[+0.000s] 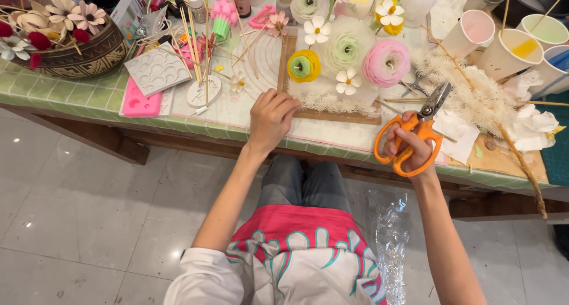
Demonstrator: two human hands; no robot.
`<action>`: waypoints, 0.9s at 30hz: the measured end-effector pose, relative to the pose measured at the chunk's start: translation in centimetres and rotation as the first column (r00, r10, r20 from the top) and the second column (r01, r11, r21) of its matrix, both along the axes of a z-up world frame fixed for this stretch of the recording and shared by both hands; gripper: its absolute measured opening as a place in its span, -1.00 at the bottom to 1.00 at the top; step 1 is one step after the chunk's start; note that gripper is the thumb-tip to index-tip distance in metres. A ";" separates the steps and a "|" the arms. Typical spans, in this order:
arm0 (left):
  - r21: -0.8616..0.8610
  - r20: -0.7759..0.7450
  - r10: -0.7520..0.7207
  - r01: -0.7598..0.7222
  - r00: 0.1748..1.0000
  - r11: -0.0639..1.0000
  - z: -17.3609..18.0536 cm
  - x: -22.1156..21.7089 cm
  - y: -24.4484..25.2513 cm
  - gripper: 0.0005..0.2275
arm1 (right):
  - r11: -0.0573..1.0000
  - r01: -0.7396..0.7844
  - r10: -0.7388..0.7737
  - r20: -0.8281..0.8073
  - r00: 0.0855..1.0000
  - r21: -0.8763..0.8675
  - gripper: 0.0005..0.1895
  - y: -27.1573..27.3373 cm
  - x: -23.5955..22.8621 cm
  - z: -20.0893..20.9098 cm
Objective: Trimming and arranging decorative dried plants and flowers into a floral display.
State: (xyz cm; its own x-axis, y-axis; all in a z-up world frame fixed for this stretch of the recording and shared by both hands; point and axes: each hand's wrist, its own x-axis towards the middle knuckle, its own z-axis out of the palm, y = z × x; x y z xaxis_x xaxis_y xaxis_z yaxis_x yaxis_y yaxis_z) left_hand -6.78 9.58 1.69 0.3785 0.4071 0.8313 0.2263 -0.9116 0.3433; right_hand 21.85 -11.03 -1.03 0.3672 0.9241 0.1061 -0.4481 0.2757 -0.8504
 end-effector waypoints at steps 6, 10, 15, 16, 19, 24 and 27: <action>0.123 -0.102 -0.030 0.042 0.994 0.992 0.0 -0.1 0.7 -0.88 | 1.000 0.007 -0.007 0.003 1.000 -0.012 -0.75 -0.1 -0.5 0.5; 0.123 -0.118 -0.036 0.051 0.992 0.991 -0.2 0.0 0.7 -0.89 | 1.000 0.002 -0.002 -0.001 1.000 -0.004 -0.75 -0.1 -0.5 0.4; 0.120 -0.133 -0.019 0.035 0.991 0.992 0.2 0.3 0.8 -0.91 | 1.000 -0.006 0.006 -0.004 1.000 -0.003 -0.75 0.1 -0.1 0.1; 0.120 -0.134 -0.020 0.036 0.991 0.992 0.4 0.3 1.0 -0.91 | 1.000 -0.005 0.005 -0.005 1.000 -0.003 -0.75 0.1 0.0 0.0; 0.070 -0.134 -0.056 0.066 0.989 0.995 0.6 0.5 1.3 -0.92 | 1.000 0.002 -0.002 -0.010 1.000 -0.012 -0.75 0.1 0.1 -0.1; -0.017 -0.197 -0.110 0.109 0.974 0.994 1.0 0.6 2.0 -0.94 | 1.000 -0.013 0.013 -0.001 1.000 -0.018 -0.74 0.1 0.1 0.2; -0.065 -0.243 -0.117 0.105 0.963 0.992 1.1 1.0 2.4 -0.96 | 0.999 0.011 -0.011 -0.001 1.000 -0.034 -0.73 0.0 -0.7 1.0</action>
